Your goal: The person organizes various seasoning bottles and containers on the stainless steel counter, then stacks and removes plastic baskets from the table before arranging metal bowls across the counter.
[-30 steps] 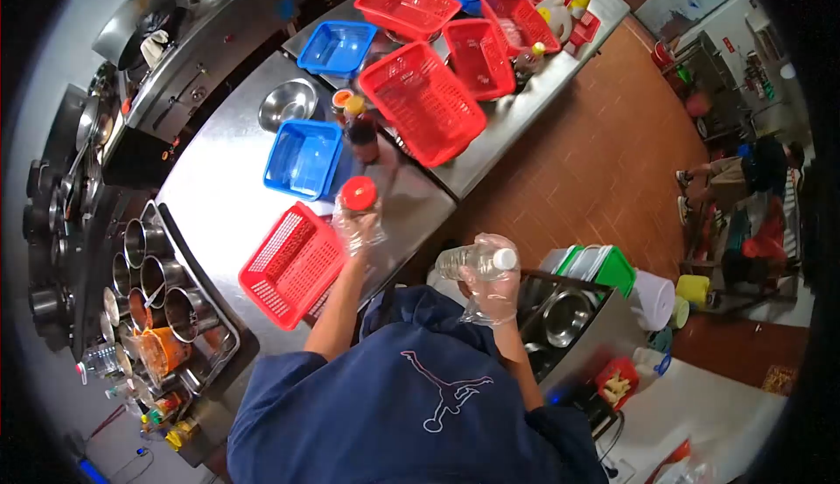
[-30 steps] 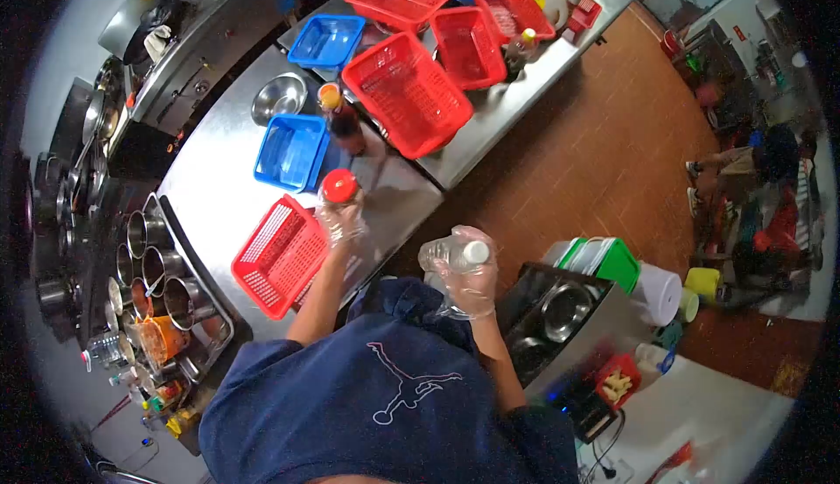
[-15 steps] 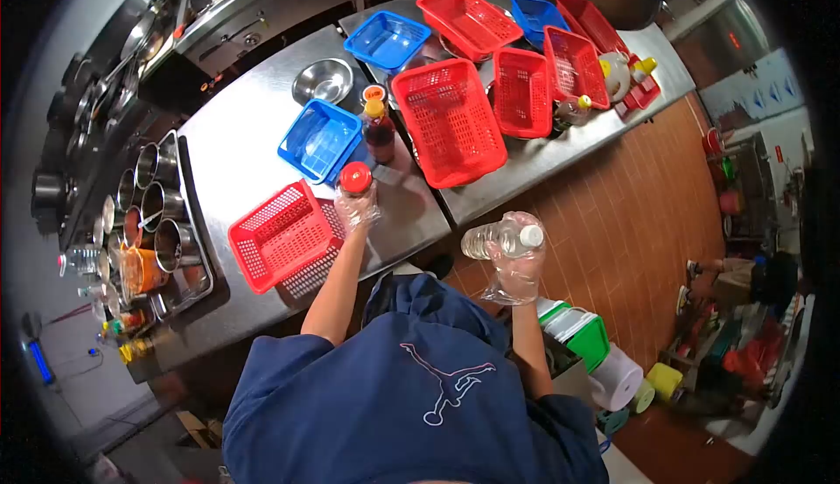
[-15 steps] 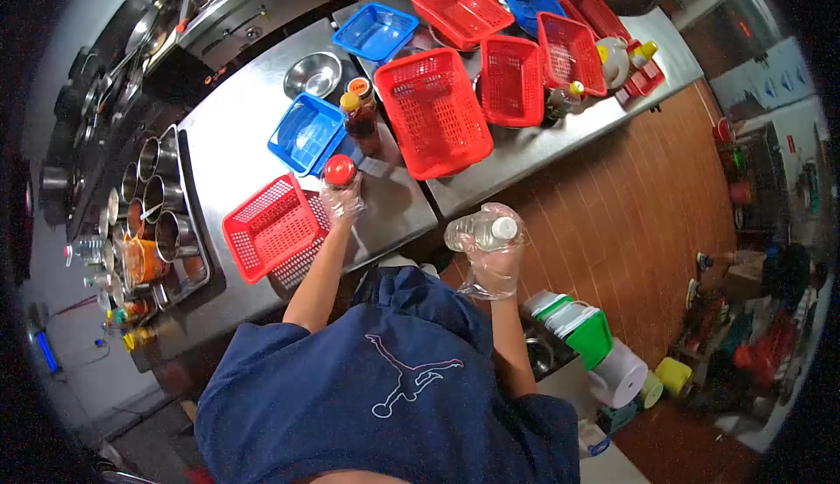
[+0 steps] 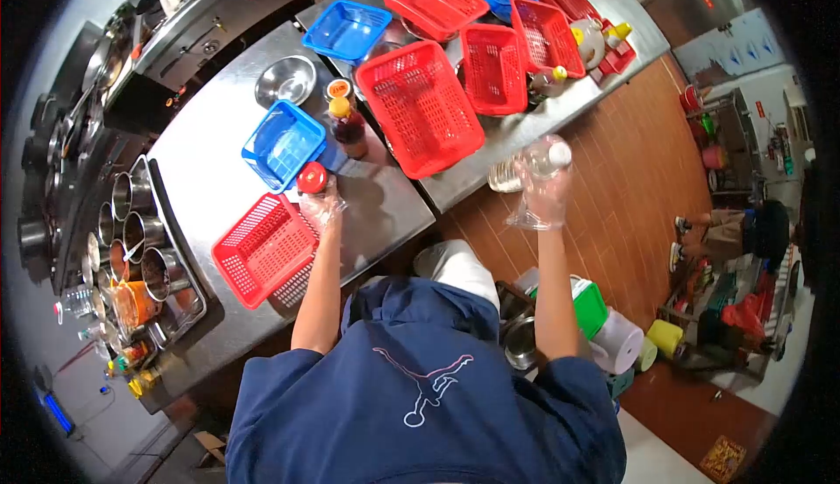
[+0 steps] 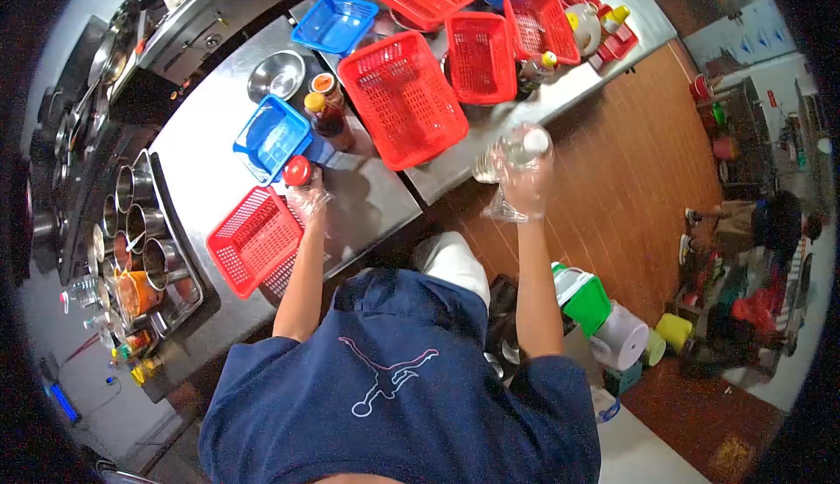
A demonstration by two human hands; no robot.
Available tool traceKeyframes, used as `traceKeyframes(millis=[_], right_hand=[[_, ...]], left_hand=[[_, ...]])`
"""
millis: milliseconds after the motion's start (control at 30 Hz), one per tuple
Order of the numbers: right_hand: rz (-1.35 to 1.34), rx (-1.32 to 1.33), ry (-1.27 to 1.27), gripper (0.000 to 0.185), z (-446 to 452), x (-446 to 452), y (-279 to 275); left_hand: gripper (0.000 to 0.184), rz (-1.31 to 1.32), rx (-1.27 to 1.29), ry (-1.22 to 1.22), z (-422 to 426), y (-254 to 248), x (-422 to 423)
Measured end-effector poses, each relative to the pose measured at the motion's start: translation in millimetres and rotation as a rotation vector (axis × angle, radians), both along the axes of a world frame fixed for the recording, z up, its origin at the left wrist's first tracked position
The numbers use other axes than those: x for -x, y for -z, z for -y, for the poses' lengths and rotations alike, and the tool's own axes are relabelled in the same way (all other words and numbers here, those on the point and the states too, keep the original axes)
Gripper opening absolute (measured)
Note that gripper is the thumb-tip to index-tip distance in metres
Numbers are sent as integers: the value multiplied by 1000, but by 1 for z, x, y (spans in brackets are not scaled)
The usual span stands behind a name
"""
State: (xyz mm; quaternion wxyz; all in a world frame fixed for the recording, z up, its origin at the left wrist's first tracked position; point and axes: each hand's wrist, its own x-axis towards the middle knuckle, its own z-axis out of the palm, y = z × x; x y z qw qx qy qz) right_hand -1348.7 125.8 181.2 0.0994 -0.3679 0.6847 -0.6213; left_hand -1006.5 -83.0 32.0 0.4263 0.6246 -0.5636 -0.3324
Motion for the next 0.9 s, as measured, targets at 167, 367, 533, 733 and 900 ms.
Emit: traceKeyframes(millis=[167,367,533,733,900], right_hand=[[258,253,-88,55,53,27,-31],[-38,272,-282,64,161,93,-47],[42,376,-482,57,246,98,-44],[965,517,-926,60,303,103,23],[705,371,-730,64,324,105,75]], left_hand=[[32,151,-134,-68,-5,-6,9],[64,104,58,-158,-45,4,32],[53,247,-63,-277,-87,-33,86],[27,-41,-37,-99,-101,-25,140],[32,101,-194,9,-69,-58,172]])
